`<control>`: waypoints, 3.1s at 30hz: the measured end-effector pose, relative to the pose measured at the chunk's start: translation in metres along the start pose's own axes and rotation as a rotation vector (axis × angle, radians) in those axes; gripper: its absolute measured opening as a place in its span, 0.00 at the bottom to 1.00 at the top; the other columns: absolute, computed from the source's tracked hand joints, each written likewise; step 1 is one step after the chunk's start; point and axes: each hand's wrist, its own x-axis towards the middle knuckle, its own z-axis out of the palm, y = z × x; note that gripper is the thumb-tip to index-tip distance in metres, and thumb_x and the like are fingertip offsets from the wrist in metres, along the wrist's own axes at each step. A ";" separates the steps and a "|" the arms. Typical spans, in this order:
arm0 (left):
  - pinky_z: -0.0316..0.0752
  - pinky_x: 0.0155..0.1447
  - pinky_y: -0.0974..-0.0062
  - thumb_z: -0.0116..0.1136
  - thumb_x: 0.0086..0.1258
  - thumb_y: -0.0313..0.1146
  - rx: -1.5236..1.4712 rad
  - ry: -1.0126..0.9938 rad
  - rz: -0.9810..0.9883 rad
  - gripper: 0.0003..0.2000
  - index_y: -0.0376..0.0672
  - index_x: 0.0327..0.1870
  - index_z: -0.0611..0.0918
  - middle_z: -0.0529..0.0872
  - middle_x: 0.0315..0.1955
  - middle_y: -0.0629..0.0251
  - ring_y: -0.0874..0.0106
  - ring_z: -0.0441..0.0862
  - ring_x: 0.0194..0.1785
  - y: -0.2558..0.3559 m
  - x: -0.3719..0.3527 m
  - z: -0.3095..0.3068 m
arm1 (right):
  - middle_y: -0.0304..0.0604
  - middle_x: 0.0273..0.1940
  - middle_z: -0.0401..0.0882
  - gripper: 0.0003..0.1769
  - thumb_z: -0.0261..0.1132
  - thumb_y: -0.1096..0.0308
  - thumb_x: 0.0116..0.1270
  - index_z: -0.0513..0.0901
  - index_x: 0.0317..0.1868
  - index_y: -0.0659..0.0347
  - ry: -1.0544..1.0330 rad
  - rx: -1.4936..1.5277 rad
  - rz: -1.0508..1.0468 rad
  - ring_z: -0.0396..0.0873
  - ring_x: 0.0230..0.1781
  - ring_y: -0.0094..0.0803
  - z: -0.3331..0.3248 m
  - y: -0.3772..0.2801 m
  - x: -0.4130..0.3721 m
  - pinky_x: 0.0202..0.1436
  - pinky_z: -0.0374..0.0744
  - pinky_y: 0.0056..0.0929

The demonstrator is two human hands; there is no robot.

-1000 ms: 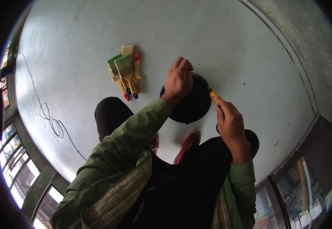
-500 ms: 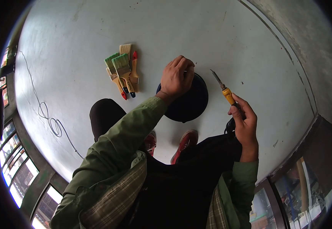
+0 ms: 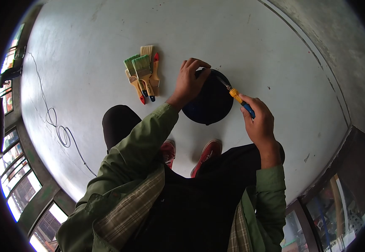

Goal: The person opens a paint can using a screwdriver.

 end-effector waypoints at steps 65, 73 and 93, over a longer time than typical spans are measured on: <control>0.71 0.54 0.64 0.61 0.67 0.41 0.289 -0.130 0.147 0.14 0.47 0.50 0.81 0.82 0.46 0.66 0.65 0.79 0.51 0.006 -0.010 0.003 | 0.46 0.40 0.86 0.19 0.70 0.69 0.66 0.84 0.57 0.58 -0.180 -0.294 0.136 0.80 0.34 0.33 -0.050 0.022 0.026 0.42 0.79 0.31; 0.71 0.54 0.65 0.60 0.67 0.40 0.342 -0.149 0.131 0.14 0.46 0.50 0.80 0.82 0.46 0.66 0.65 0.79 0.50 0.009 -0.008 0.003 | 0.45 0.44 0.88 0.17 0.69 0.70 0.65 0.85 0.56 0.56 -0.270 -0.334 0.003 0.83 0.37 0.36 -0.063 0.029 0.060 0.43 0.81 0.34; 0.71 0.55 0.65 0.61 0.66 0.39 0.339 -0.179 0.116 0.15 0.46 0.52 0.79 0.81 0.48 0.66 0.65 0.79 0.52 0.007 -0.004 0.003 | 0.45 0.40 0.90 0.14 0.74 0.64 0.62 0.90 0.47 0.58 -0.647 -0.313 -0.046 0.85 0.36 0.31 -0.085 0.009 0.163 0.44 0.81 0.29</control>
